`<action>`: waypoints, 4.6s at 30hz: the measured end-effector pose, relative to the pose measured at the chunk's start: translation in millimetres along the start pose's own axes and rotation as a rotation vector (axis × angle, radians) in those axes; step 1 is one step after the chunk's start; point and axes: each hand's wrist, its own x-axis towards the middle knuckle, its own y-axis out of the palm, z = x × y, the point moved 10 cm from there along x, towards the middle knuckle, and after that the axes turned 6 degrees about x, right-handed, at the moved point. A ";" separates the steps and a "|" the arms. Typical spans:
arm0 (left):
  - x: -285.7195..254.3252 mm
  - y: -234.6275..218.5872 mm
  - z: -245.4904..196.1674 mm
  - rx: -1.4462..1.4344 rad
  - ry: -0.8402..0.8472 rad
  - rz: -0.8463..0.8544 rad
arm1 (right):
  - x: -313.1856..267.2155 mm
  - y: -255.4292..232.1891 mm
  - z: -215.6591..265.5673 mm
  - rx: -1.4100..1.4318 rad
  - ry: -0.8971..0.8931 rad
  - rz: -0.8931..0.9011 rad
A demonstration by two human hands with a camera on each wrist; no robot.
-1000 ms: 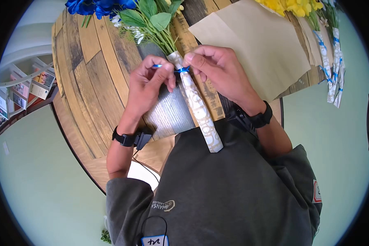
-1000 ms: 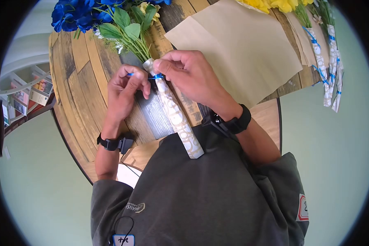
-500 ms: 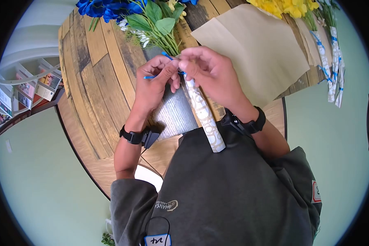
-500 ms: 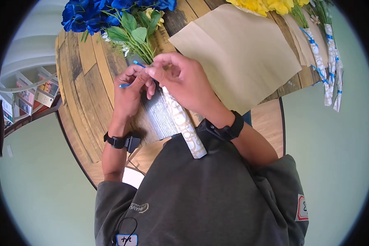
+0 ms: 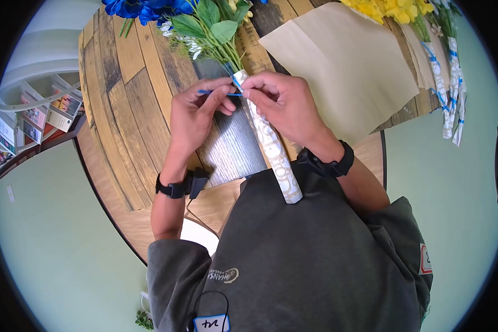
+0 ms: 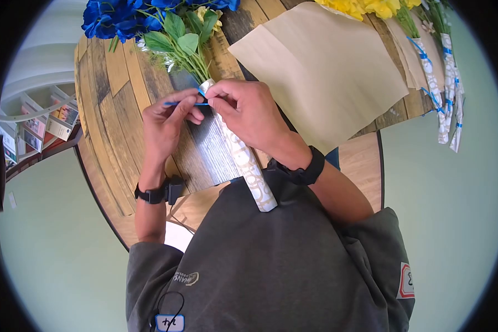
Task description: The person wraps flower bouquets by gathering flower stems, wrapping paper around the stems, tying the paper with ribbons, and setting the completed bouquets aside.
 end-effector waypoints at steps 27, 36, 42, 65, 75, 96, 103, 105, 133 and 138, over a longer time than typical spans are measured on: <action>0.6 2.4 -25.0 0.300 0.191 0.164 | -2.8 7.6 22.9 -0.230 -0.225 0.038; -0.4 24.1 -34.4 0.510 0.422 0.204 | -2.8 4.8 -2.3 -0.010 -0.005 0.043; 0.2 25.1 -22.9 0.499 0.392 0.172 | -4.5 4.3 -8.1 -0.023 0.028 0.064; -0.7 25.7 -7.3 0.346 0.200 0.177 | -3.2 -0.1 -20.1 0.108 0.150 0.039; -4.8 22.6 2.8 0.309 0.112 0.187 | -3.2 1.7 -22.5 0.037 0.167 0.057; 7.2 22.2 18.0 0.194 -0.124 0.328 | -8.4 5.9 -0.2 -0.105 -0.084 -0.001; 8.4 27.5 8.6 0.278 -0.019 0.381 | -11.9 7.0 21.8 -0.295 -0.239 -0.072; 9.5 27.8 6.1 0.331 0.043 0.391 | -13.5 9.6 28.2 -0.344 -0.286 -0.082; 12.7 32.4 1.5 0.086 0.088 0.392 | -15.8 6.3 23.8 -0.437 -0.176 -0.143; 13.6 31.7 6.9 0.100 0.051 0.390 | -17.2 4.5 24.5 -0.401 -0.191 -0.178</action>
